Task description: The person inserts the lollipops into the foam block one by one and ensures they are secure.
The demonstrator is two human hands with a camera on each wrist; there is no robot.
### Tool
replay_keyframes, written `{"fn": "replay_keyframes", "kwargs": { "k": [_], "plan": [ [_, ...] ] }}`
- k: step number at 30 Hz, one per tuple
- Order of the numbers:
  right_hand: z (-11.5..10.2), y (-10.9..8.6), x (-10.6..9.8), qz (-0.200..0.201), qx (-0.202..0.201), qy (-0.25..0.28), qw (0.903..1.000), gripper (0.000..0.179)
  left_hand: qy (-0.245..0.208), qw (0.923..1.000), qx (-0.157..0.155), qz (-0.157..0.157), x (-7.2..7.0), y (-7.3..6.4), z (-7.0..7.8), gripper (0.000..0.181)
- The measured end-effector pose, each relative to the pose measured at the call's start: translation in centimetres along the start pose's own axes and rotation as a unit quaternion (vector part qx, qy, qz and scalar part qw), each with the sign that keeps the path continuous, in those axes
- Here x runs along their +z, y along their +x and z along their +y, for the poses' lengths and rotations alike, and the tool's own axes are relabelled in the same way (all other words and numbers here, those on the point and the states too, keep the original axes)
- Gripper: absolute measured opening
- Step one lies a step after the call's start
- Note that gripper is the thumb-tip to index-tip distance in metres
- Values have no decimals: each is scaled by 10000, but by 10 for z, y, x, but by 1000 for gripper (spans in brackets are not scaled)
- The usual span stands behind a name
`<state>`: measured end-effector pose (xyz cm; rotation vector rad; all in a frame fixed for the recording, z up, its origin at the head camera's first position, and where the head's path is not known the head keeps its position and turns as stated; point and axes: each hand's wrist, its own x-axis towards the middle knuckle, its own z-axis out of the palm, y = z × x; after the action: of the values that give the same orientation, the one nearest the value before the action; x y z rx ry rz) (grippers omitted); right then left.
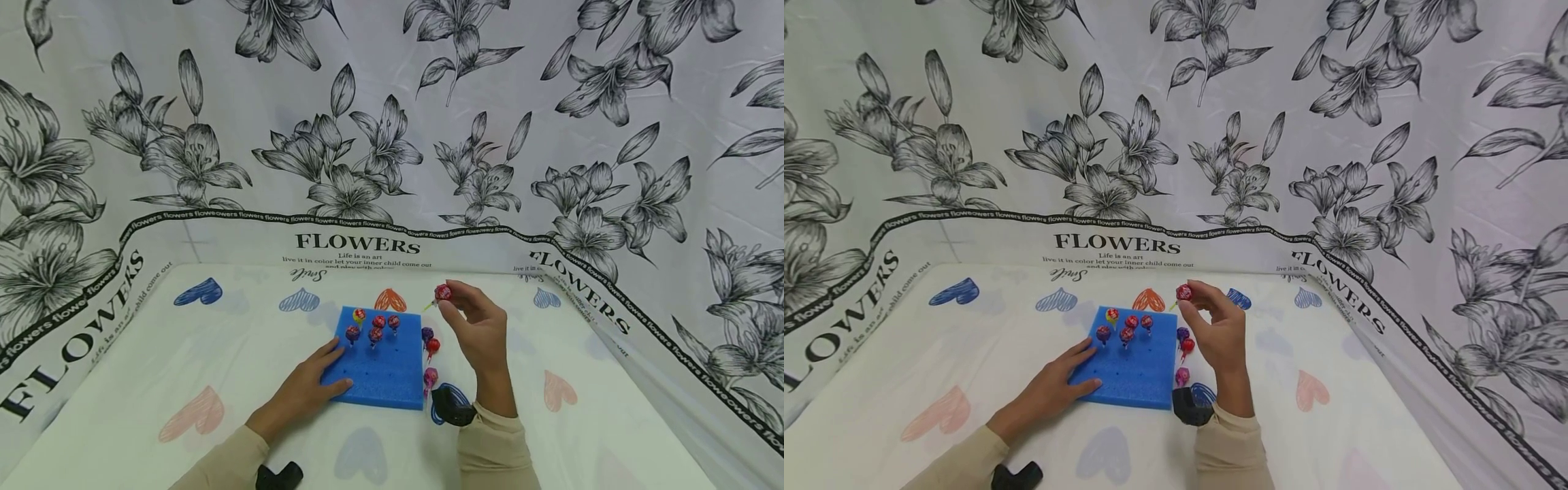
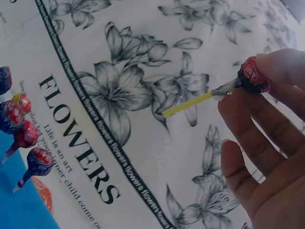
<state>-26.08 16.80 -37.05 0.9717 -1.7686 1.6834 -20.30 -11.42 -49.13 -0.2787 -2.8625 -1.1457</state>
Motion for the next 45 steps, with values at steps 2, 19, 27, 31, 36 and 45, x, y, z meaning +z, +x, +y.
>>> {"fn": "replay_keyframes", "kwargs": {
  "k": [2,19,27,31,36,45],
  "plan": [
    [3,-2,3,-76,315,-130,9994,32,-9,10000,-29,-2,0,0,1,70],
    [14,-13,22,-486,1564,-590,9847,29,-11,10000,52,50,-1,-1,1,69],
    [56,-27,22,-611,1927,-505,9781,30,-57,9999,98,61,-1,-1,0,69],
    [67,-33,24,-655,2087,-491,9746,31,-38,9999,108,82,0,-1,-1,69],
    [73,-38,28,-763,2331,-537,9680,37,-7,9999,107,69,0,0,-2,69],
    [80,-45,31,-998,2701,-756,9546,37,-52,9999,87,49,0,1,-3,70]
  ]
}}
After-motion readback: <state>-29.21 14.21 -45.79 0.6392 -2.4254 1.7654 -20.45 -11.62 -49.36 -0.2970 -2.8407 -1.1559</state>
